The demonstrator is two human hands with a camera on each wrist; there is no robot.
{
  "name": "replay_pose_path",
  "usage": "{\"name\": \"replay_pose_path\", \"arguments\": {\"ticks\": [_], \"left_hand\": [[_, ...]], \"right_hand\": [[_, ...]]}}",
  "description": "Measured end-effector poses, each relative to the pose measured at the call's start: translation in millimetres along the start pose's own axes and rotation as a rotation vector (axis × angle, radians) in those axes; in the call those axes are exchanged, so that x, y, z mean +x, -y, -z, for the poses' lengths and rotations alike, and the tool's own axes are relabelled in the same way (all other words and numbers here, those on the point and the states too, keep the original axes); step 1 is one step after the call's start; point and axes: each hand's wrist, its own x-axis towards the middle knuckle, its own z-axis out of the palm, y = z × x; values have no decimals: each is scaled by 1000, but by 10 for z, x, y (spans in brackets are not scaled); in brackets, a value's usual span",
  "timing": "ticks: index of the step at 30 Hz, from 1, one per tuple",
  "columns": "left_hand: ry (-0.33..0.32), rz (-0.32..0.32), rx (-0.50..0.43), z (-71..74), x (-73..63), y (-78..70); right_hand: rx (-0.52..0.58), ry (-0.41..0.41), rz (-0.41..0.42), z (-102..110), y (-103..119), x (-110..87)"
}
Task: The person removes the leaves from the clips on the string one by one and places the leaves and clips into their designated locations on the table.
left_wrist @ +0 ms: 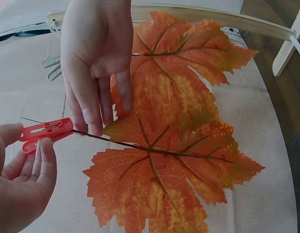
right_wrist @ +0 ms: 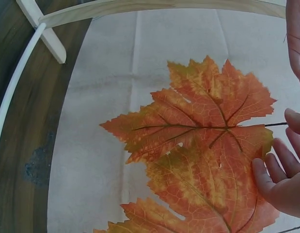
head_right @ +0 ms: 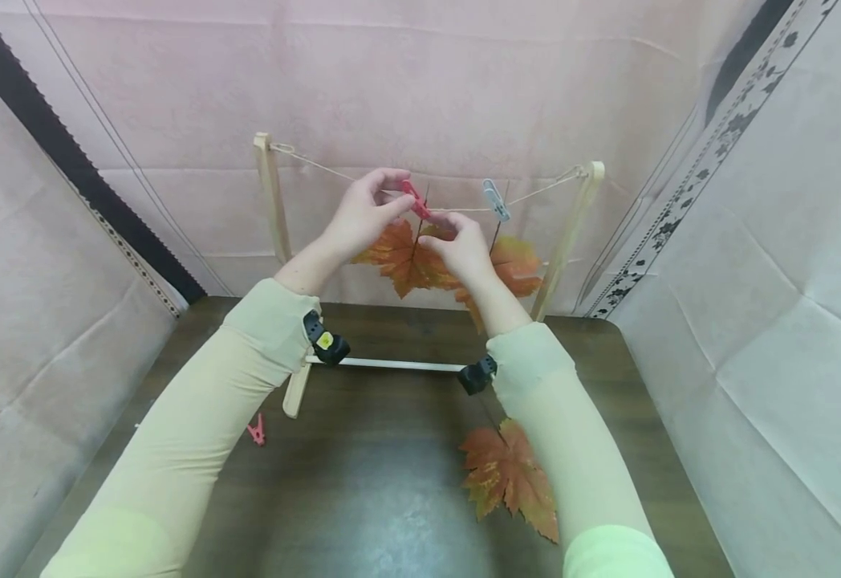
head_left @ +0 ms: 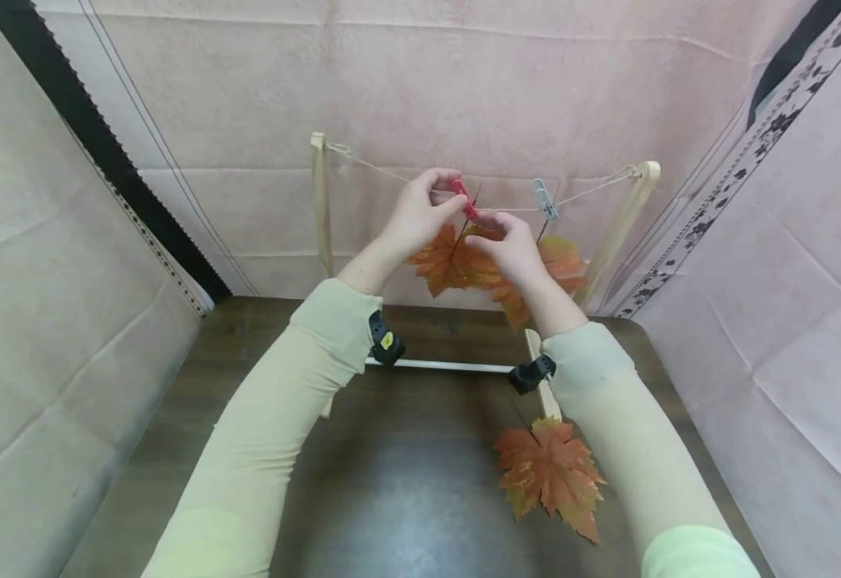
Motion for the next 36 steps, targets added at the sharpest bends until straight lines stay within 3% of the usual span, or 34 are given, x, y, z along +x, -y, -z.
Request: {"name": "replay_pose_path", "arguments": {"ticks": [10,20,36], "left_hand": [[0,-19,6,26,-7,0],[-14,-24,46,16,-15,5],[-59,-110,59,46,-48,13]], "right_hand": [[11,-18,46,-76,-17,90],[-15,-25,41,-94,-14,85],[-74,-11,61,-97,21,34]]}}
